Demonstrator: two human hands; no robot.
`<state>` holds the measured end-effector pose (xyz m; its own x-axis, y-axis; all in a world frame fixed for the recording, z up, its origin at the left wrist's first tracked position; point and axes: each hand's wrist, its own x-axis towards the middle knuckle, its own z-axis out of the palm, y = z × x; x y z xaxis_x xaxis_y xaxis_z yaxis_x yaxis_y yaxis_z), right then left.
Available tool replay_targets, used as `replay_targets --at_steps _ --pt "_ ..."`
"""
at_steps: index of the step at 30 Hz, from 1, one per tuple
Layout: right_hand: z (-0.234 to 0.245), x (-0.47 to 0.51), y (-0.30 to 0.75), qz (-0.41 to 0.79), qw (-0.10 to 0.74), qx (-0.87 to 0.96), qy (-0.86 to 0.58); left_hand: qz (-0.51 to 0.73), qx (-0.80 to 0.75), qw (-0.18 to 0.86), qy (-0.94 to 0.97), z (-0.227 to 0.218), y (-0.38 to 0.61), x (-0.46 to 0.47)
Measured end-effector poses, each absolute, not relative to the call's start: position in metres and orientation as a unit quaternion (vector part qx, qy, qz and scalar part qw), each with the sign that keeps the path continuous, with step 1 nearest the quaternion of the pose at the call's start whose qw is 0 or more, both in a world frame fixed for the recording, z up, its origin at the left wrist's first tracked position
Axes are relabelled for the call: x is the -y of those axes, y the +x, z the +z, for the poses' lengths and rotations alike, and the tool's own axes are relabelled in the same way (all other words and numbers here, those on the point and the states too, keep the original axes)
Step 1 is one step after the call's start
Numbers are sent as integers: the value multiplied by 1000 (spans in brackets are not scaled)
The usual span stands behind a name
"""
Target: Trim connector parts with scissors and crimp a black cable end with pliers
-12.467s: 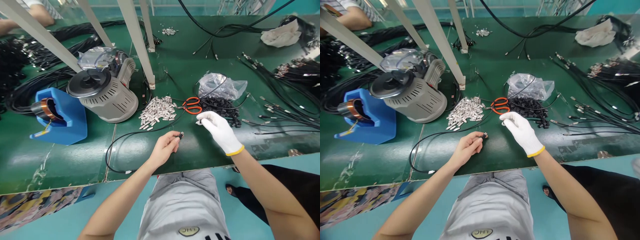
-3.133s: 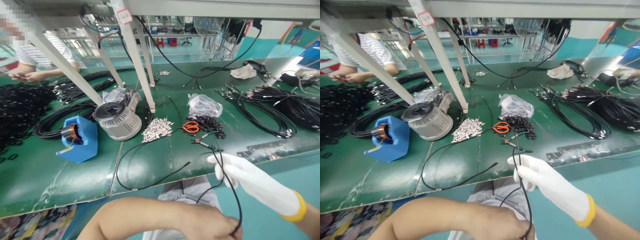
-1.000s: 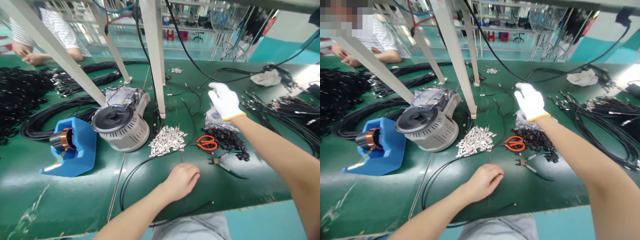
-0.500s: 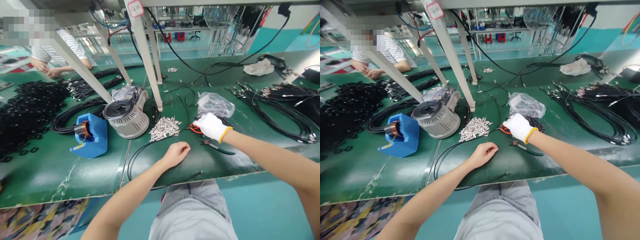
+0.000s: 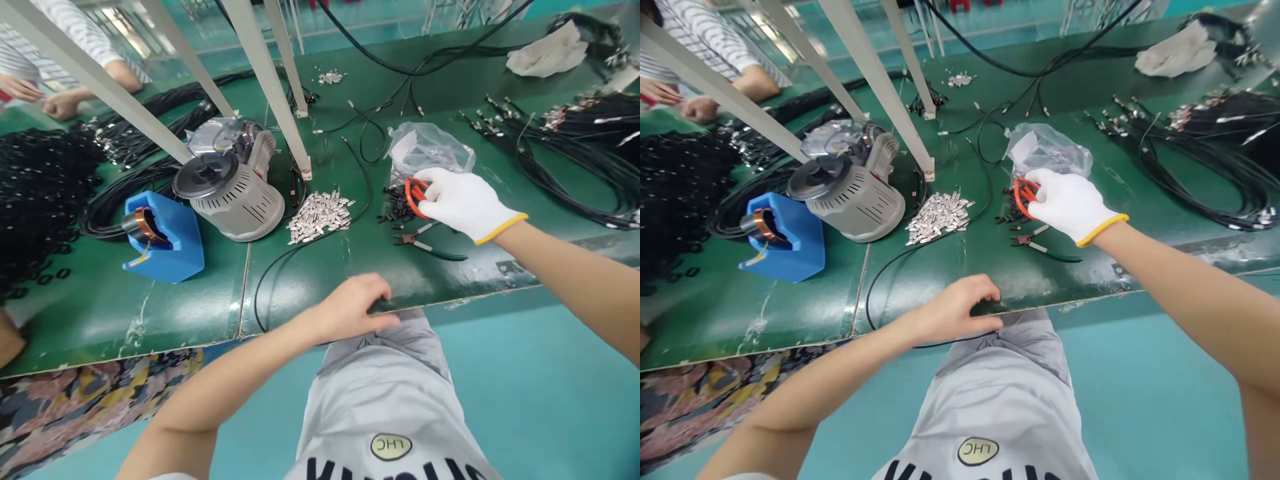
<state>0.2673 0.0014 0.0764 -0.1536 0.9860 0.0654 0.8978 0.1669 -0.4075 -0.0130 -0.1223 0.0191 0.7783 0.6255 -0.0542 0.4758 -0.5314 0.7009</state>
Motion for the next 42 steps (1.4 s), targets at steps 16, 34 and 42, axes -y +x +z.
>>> replay_targets --at_steps 16,34,42 --pt "74 78 252 473 243 645 -550 -215 -483 321 786 -109 -12 199" --pt "35 74 208 531 284 621 -503 180 -456 433 757 45 -51 75" --pt "24 54 178 526 296 613 -510 227 -484 260 804 30 -45 76"
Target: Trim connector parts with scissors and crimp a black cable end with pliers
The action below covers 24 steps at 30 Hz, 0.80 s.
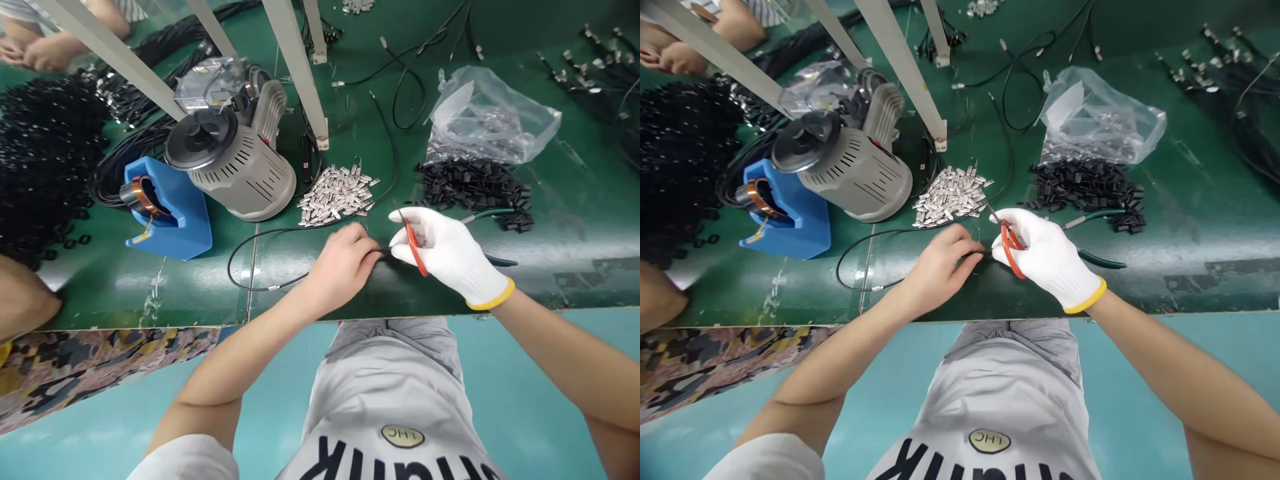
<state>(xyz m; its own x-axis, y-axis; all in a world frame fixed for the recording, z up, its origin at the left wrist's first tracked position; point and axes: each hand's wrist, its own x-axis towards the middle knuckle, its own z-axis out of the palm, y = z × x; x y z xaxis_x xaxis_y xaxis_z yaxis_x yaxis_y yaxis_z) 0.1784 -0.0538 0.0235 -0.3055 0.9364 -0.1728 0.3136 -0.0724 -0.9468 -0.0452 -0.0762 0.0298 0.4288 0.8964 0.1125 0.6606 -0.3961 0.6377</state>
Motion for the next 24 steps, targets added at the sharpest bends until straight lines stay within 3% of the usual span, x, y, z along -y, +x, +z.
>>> replay_targets --at_steps 2,3,7,9,12,17,24 --pt "24 48 173 514 314 597 -530 321 -495 175 788 21 -42 90" --pt "26 45 170 514 323 588 -534 349 -471 200 785 15 -40 96" --pt "34 41 159 536 347 563 -526 381 -435 551 601 -7 -26 107" --pt "35 44 154 555 347 552 -517 445 -433 649 439 -14 -19 102" --pt "30 51 152 586 328 542 -505 515 -420 665 340 -18 -13 94" --pt "14 59 160 546 292 587 -521 512 -424 661 348 -18 -12 97" --pt "9 64 190 268 135 788 -537 511 -422 675 323 -23 -18 102"
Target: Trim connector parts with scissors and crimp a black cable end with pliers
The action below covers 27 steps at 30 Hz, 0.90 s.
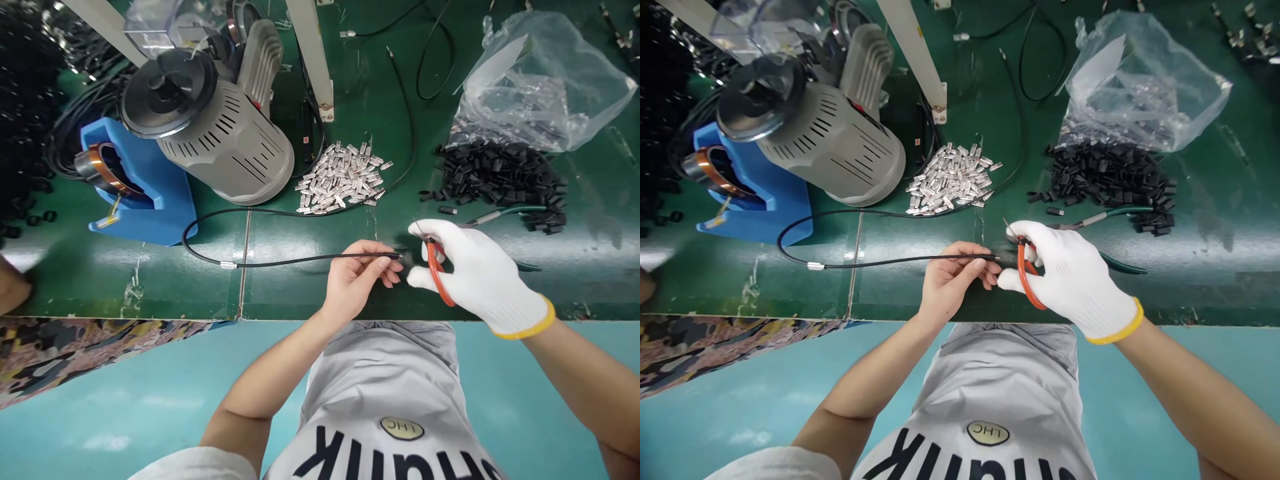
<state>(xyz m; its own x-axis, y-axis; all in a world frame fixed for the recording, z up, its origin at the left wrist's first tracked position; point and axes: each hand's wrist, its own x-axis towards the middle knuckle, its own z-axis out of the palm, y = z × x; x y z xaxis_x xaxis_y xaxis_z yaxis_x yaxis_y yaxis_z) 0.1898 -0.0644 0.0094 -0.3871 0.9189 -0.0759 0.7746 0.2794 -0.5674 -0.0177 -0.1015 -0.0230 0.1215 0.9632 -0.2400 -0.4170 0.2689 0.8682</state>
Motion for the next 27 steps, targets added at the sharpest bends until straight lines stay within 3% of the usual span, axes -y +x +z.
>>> replay_targets --at_steps 3,9,27 --pt "10 63 201 185 74 858 -473 509 -424 678 320 -24 -18 102" --pt "11 58 205 140 14 911 -388 502 -433 672 330 -24 -15 104" --pt "14 61 196 31 -9 928 -371 493 -433 669 350 -25 -15 107"
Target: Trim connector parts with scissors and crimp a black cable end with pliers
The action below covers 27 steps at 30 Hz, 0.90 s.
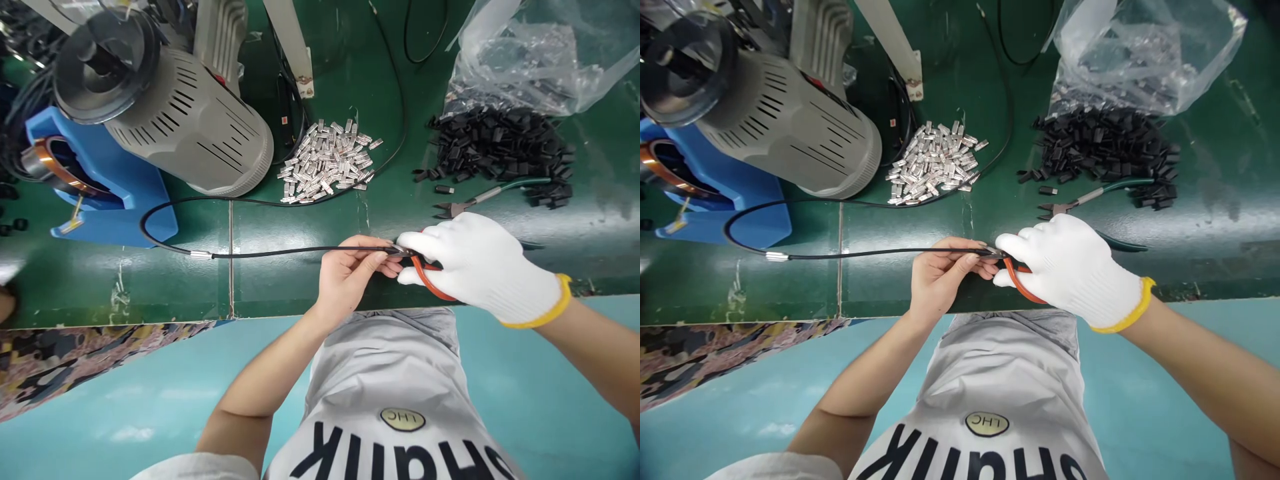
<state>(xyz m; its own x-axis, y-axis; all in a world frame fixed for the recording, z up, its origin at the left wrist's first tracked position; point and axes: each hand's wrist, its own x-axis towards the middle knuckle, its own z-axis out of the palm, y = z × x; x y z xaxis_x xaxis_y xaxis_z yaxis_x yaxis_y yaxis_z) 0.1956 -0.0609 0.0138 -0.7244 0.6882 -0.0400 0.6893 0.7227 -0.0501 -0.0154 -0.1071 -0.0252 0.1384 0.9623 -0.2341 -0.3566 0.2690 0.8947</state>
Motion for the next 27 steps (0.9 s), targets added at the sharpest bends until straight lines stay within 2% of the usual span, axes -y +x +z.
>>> replay_targets --at_steps 27 --pt "15 67 193 6 14 -934 357 495 -420 673 354 -29 -15 108"
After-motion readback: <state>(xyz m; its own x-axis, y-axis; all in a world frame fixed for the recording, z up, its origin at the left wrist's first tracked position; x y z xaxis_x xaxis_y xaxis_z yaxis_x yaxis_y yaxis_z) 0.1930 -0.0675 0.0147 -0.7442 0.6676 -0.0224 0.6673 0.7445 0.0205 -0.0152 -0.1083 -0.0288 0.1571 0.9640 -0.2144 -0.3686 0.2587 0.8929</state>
